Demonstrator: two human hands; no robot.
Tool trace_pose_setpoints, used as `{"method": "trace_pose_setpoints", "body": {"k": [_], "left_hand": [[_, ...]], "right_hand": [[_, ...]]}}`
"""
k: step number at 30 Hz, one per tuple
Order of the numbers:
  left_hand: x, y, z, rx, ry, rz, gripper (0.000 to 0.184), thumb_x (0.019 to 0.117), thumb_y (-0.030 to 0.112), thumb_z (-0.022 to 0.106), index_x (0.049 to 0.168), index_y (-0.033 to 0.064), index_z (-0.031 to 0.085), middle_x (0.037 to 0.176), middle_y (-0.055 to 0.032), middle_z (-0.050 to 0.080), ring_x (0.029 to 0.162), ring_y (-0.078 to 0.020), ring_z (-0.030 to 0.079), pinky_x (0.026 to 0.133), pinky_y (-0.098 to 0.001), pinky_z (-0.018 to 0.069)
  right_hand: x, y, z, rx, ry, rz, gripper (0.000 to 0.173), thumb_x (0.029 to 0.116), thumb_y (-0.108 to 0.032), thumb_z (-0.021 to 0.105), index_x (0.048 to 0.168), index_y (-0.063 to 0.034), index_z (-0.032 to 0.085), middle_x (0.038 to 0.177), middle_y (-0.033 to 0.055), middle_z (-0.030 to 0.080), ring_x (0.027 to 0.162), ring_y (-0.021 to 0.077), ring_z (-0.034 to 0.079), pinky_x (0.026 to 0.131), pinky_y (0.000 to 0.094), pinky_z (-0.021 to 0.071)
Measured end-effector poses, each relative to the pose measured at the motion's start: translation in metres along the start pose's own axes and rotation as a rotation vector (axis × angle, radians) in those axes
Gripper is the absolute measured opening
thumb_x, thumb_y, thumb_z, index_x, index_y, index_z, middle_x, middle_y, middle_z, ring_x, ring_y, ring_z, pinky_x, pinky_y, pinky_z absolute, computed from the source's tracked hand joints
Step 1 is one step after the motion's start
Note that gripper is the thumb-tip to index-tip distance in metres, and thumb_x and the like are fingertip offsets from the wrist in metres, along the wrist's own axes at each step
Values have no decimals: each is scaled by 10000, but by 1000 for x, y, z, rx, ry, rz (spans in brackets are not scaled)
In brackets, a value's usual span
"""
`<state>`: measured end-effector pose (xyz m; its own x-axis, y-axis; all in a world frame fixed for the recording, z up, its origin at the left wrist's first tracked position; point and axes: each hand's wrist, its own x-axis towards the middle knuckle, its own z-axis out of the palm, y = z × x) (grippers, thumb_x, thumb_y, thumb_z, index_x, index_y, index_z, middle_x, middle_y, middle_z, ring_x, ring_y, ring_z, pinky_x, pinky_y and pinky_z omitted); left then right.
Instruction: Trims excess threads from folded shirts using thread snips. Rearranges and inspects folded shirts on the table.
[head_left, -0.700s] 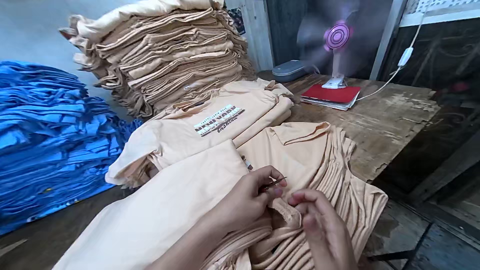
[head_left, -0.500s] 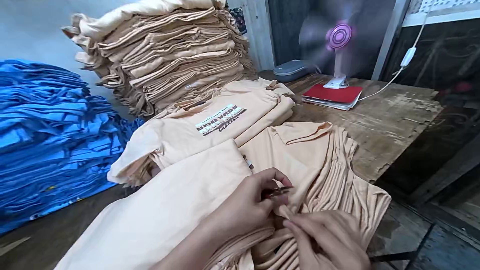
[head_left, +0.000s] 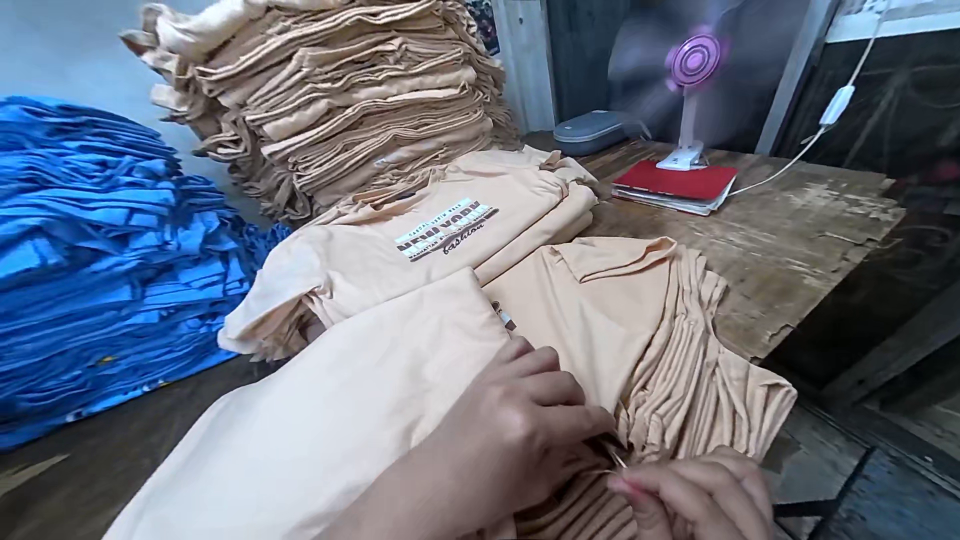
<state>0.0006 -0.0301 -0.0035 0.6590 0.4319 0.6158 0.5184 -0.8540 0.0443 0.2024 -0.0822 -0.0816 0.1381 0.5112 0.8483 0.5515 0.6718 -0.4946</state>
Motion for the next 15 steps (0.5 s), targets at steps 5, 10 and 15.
{"method": "trace_pose_setpoints", "body": {"k": [5,10,15], "left_hand": [[-2,2,-2,63,15,-33,173,974,209,617,994,223,788,865,72,709,818,-102,608,754,-325,442],[1,-11,-21,-422,-533,-539,519,858,625,730,1047,141,733,784,34,672,673,-62,617,627,-306,542],[17,-16,-10,-485,-384,-930,365,853,386,822,1086,163,652,655,72,587,565,-57,538,561,-269,469]], "right_hand": [[1,1,-2,23,-3,37,115,931,-355,757,901,-244,745,819,-116,640,904,29,579,923,272,416],[21,16,-42,-90,-492,103,214,885,-363,730,761,-189,724,1046,51,693,1063,232,612,954,491,453],[34,24,-23,-151,-506,-124,314,967,-509,650,1187,-299,729,1221,59,679,1142,252,621,988,512,471]]}}
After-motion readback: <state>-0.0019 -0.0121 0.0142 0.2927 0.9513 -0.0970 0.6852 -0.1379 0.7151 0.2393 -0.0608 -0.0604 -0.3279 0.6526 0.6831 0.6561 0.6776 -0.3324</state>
